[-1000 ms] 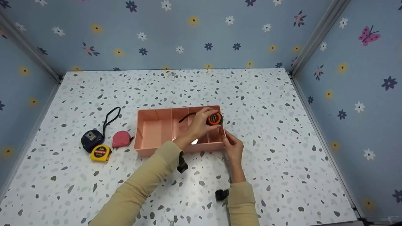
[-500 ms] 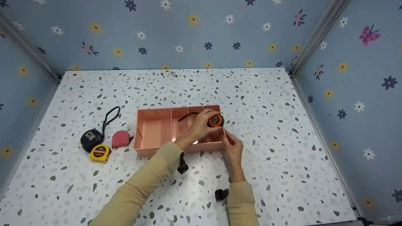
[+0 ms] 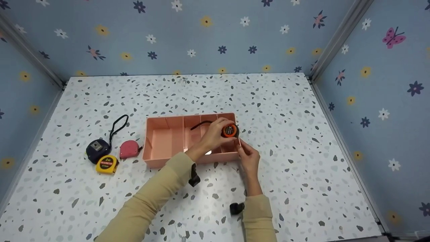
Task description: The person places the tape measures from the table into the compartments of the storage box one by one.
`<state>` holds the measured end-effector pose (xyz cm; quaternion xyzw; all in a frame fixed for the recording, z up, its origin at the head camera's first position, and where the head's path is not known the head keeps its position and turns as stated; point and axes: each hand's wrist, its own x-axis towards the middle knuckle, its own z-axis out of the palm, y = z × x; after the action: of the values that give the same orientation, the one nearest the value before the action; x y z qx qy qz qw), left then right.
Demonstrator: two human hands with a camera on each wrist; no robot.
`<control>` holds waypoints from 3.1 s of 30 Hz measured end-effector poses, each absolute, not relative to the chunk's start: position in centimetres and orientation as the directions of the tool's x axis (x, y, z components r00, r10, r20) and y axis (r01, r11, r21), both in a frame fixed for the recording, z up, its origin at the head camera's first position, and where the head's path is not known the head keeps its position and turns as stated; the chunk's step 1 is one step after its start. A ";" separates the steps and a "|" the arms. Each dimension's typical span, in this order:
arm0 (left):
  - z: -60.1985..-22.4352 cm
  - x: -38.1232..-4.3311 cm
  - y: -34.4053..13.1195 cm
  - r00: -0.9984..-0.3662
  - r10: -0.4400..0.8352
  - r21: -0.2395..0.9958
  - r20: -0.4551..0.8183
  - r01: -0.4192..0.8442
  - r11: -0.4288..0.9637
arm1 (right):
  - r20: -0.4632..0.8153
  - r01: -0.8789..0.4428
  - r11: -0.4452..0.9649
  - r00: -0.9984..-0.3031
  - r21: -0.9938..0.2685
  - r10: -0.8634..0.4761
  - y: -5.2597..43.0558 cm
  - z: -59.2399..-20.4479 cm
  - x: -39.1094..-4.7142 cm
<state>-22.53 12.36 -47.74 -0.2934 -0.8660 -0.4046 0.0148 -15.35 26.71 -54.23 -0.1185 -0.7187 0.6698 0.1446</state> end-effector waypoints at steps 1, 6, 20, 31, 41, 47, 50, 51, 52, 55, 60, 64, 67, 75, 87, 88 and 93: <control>-47.8 -22.5 12.3 -0.826 0.499 0.691 0.262 0.522 0.500 | 0.048 -0.023 0.072 -0.931 -0.997 0.362 26.7 -54.2 -15.3; -47.8 -22.6 12.3 -0.820 0.506 0.691 0.267 0.529 0.493 | 0.024 -0.006 0.050 -0.934 -0.999 0.356 26.7 -53.9 -15.2; -48.1 -22.3 12.5 -0.848 0.461 0.736 0.262 0.484 0.472 | 0.006 0.020 0.069 -0.933 -0.997 0.360 26.5 -53.3 -15.2; -48.1 -22.2 12.4 -0.846 0.464 0.741 0.261 0.484 0.466 | 0.095 -0.094 0.019 -0.947 -0.995 0.306 27.4 -55.4 -15.5; -48.6 -22.1 12.3 -0.855 0.443 0.720 0.270 0.485 0.496 | 0.051 -0.014 0.104 -0.932 -0.994 0.358 26.7 -54.1 -15.3; -48.7 -22.1 12.3 -0.868 0.435 0.734 0.239 0.455 0.504 | 0.039 -0.007 0.091 -0.933 -0.996 0.357 26.7 -54.1 -15.2; -48.6 -22.0 12.3 -0.869 0.441 0.737 0.224 0.447 0.507 | 0.060 -0.032 0.085 -0.934 -0.996 0.351 26.8 -54.3 -15.2; -48.5 -22.0 12.3 -0.869 0.443 0.738 0.221 0.446 0.506 | 0.064 -0.037 0.086 -0.935 -0.996 0.350 26.8 -54.4 -15.3; -48.5 -22.0 12.3 -0.866 0.447 0.735 0.221 0.450 0.507 | 0.069 -0.040 0.088 -0.934 -0.995 0.349 26.9 -54.6 -15.3; -48.4 -22.0 12.2 -0.860 0.458 0.729 0.224 0.460 0.507 | 0.074 -0.048 0.088 -0.941 -0.995 0.329 27.5 -55.7 -15.7; -48.5 -22.1 12.1 -0.852 0.469 0.716 0.231 0.475 0.511 | 0.086 -0.067 0.072 -0.945 -0.995 0.314 27.6 -56.0 -15.6; -48.4 -22.1 12.1 -0.856 0.469 0.708 0.219 0.470 0.527 | 0.079 -0.063 0.058 -0.937 -0.996 0.339 26.9 -54.7 -15.3; -48.4 -22.1 12.1 -0.856 0.472 0.696 0.209 0.469 0.544 | 0.051 -0.030 0.064 -0.932 -0.997 0.359 26.8 -54.4 -15.2; -48.2 -22.6 12.1 -0.843 0.507 0.654 0.179 0.487 0.578 | -0.004 0.030 0.069 -0.937 -0.997 0.350 26.7 -53.7 -15.1; -47.5 -23.2 12.4 -0.843 0.531 0.608 0.087 0.468 0.642 | -0.004 0.020 0.042 -0.935 -0.999 0.354 26.7 -53.9 -15.3; -47.4 -23.3 12.4 -0.842 0.531 0.600 0.089 0.471 0.646 | -0.004 0.020 0.039 -0.934 -0.999 0.357 26.7 -53.9 -15.3; -47.5 -23.4 12.7 -0.843 0.530 0.569 0.090 0.481 0.667 | -0.005 0.021 0.037 -0.927 -0.999 0.375 26.6 -53.7 -15.4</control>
<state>-23.35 12.66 -47.53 -0.2772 -0.9120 -0.2995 -0.0415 -15.36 26.57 -53.72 -0.1398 -0.7082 0.6796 0.1305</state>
